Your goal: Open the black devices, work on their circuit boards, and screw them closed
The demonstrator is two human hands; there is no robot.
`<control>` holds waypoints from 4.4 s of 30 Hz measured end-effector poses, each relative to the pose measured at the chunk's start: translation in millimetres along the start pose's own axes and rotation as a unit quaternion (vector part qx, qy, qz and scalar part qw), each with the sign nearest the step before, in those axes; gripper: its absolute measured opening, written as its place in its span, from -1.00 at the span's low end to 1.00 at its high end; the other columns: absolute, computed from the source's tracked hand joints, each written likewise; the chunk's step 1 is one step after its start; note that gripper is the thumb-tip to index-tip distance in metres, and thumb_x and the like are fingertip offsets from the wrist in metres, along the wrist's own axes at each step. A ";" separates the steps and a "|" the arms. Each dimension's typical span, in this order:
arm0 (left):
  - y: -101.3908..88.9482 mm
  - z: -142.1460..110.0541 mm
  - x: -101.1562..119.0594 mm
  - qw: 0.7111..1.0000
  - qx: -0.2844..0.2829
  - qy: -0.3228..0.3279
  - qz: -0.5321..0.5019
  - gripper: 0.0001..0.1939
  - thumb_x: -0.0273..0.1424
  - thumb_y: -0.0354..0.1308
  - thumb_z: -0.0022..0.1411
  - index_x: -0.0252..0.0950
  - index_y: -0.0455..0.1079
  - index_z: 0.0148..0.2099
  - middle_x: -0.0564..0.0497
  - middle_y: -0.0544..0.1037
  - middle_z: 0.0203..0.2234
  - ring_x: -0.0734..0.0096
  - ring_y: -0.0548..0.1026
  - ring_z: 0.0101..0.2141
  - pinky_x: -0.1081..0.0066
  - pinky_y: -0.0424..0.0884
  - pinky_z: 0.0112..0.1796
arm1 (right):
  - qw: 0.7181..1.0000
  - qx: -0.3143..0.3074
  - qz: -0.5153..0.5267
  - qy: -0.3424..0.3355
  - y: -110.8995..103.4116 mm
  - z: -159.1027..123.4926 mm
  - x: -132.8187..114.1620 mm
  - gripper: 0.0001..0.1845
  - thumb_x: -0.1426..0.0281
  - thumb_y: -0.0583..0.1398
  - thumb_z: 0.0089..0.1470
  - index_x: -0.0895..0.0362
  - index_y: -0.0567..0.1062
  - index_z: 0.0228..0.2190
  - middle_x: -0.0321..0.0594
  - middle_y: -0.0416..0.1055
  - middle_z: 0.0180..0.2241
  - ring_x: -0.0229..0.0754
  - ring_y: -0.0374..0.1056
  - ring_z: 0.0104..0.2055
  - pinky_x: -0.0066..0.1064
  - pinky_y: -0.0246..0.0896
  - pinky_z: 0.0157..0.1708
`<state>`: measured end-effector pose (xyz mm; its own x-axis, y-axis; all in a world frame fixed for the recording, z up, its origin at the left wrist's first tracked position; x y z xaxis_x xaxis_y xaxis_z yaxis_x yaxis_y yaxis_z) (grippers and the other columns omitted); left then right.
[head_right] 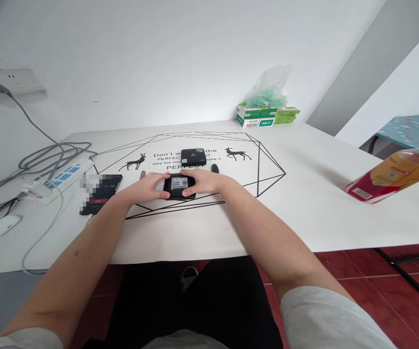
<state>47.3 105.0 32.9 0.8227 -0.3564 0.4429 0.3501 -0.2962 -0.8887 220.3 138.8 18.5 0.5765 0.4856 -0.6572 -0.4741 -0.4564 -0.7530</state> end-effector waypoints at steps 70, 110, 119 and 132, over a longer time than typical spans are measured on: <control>-25.7 6.7 -12.1 0.978 0.182 -0.006 0.099 -0.55 -0.32 -0.02 0.50 -0.24 0.51 0.29 -0.18 0.61 0.19 -0.08 0.39 0.27 -0.04 0.33 0.29 | 0.823 0.369 0.428 0.054 -59.3 -14.7 49.3 -0.74 0.35 0.31 -0.07 0.06 0.49 -0.26 -0.33 0.51 -0.47 -0.21 0.49 -0.45 -0.24 0.52 -0.25; -24.3 11.6 -23.5 0.959 0.173 -0.084 0.208 -0.51 -0.57 -0.02 0.44 -0.21 0.55 0.26 -0.20 0.60 0.19 -0.14 0.42 0.26 -0.08 0.35 0.22 | 0.904 0.334 0.266 0.035 -41.4 -1.0 36.6 -0.60 0.19 0.42 -0.04 0.06 0.65 -0.14 -0.34 0.48 -0.41 -0.11 0.41 -0.30 -0.08 0.36 -0.03; -35.6 6.4 -14.5 0.976 0.206 -0.028 -0.065 -0.68 -0.40 0.04 0.49 -0.19 0.62 0.08 -0.07 0.67 0.11 0.10 0.60 0.07 0.13 0.53 0.15 | 0.827 0.332 0.453 0.012 -50.8 -10.6 36.6 -0.69 0.33 0.37 -0.18 0.06 0.57 -0.29 -0.36 0.46 -0.44 -0.25 0.36 -0.46 -0.24 0.33 -0.27; -16.6 8.4 4.9 0.988 0.129 0.061 -0.062 -0.72 -0.24 0.18 0.39 -0.12 0.65 0.03 -0.09 0.63 0.09 0.02 0.55 0.12 -0.02 0.49 0.20 | 0.838 0.298 0.457 0.014 -43.2 -7.7 30.4 -0.67 0.37 0.31 -0.25 0.10 0.58 -0.31 -0.36 0.46 -0.46 -0.28 0.35 -0.51 -0.29 0.26 -0.35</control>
<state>49.4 115.6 48.9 0.7118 -0.4409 0.5468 0.5596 -0.1147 -0.8208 263.4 167.5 31.3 -0.1979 0.1154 -0.9734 -0.9694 -0.1699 0.1770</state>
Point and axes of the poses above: each hand's wrist, its own z-axis towards the middle knuckle, its own y-axis out of the palm, x = y × z, the point moved 10 cm from there along z, towards the middle knuckle
